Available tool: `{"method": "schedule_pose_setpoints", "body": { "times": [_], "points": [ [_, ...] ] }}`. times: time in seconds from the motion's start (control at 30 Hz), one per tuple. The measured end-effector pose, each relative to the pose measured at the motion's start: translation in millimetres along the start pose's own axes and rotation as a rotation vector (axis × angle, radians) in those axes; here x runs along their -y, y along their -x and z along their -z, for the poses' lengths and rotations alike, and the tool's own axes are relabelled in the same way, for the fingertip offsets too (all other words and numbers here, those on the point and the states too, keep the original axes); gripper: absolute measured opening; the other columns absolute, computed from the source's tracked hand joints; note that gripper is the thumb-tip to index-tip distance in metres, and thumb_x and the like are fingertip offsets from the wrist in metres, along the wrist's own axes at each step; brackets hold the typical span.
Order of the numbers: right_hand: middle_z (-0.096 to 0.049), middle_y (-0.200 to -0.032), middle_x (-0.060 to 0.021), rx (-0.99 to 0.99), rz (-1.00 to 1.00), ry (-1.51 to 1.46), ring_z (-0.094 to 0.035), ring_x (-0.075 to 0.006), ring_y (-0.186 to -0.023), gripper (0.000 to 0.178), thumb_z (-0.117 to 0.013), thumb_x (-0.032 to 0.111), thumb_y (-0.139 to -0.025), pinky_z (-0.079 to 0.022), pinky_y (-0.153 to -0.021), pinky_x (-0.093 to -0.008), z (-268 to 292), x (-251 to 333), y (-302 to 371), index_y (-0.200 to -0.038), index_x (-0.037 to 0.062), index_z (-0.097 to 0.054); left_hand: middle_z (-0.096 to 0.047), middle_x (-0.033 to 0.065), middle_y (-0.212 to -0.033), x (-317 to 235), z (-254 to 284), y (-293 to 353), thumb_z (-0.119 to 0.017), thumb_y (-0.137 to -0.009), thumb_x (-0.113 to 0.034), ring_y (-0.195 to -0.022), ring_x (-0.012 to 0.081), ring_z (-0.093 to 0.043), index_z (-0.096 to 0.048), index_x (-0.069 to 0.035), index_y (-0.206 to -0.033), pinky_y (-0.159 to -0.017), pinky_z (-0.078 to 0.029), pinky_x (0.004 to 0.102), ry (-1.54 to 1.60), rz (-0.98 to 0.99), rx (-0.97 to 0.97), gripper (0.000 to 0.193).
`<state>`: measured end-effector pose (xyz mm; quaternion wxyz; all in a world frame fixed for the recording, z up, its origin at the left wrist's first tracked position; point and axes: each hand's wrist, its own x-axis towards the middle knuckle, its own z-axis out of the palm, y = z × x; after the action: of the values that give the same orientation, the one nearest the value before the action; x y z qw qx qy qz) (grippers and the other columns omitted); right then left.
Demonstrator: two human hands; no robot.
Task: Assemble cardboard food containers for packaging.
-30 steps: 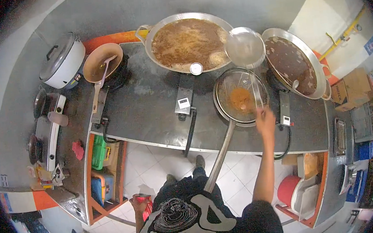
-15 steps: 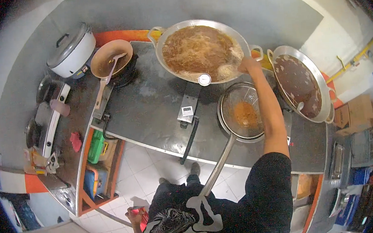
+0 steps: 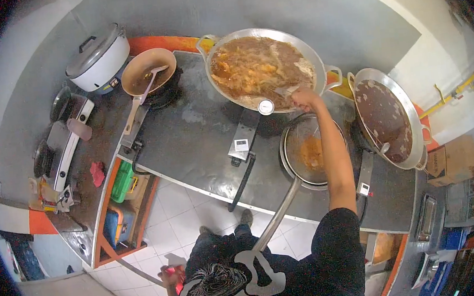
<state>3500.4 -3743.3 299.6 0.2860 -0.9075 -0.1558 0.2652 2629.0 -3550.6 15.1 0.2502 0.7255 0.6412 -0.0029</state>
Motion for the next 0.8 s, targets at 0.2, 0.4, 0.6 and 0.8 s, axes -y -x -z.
{"method": "schedule_pose_setpoints", "body": {
  "times": [0.2,0.4,0.6,0.8],
  "points": [
    [-0.055,-0.057,-0.0058,-0.056,0.035,-0.093,-0.049,-0.0169,-0.042,0.034,-0.069,0.033,-0.079,-0.036,-0.038,-0.0337,-20,16,-11,-0.073,0.0006,-0.063,-0.045,0.0226,-0.107,-27,9,-4,-0.086,-0.054,-0.033,-0.097,0.0401,-0.052,-0.052,-0.011,-0.113,-0.084,-0.046,0.0507,0.149,-0.124,-0.091,0.072],
    [-0.052,-0.051,-0.0034,-0.158,0.086,-0.102,-0.045,-0.0156,-0.037,0.033,-0.070,0.033,-0.082,-0.032,-0.035,-0.0321,-13,7,-21,-0.068,0.0038,-0.063,-0.046,0.0230,-0.107,-21,0,8,-0.087,-0.054,-0.034,-0.097,0.0401,-0.053,-0.051,-0.011,-0.114,-0.085,-0.046,0.0504,0.131,-0.080,-0.044,0.073],
    [-0.064,-0.065,-0.0224,-0.324,0.199,0.096,-0.062,-0.0341,-0.056,0.045,-0.073,0.036,-0.074,-0.050,-0.059,-0.0439,-20,20,-18,-0.074,-0.0083,-0.066,-0.044,0.0236,-0.115,0,-4,28,-0.086,-0.064,-0.046,-0.099,0.0384,-0.056,-0.050,-0.015,-0.118,-0.078,-0.050,0.0505,0.049,0.067,0.112,0.072],
    [-0.055,-0.052,-0.0079,-0.214,0.195,-0.053,-0.052,-0.0170,-0.044,0.039,-0.071,0.035,-0.082,-0.041,-0.044,-0.0346,0,-8,-11,-0.065,0.0002,-0.064,-0.050,0.0208,-0.111,24,-11,26,-0.082,-0.069,-0.045,-0.095,0.0381,-0.058,-0.050,-0.016,-0.119,-0.080,-0.049,0.0500,-0.025,0.040,-0.012,0.066]
  ]
}}
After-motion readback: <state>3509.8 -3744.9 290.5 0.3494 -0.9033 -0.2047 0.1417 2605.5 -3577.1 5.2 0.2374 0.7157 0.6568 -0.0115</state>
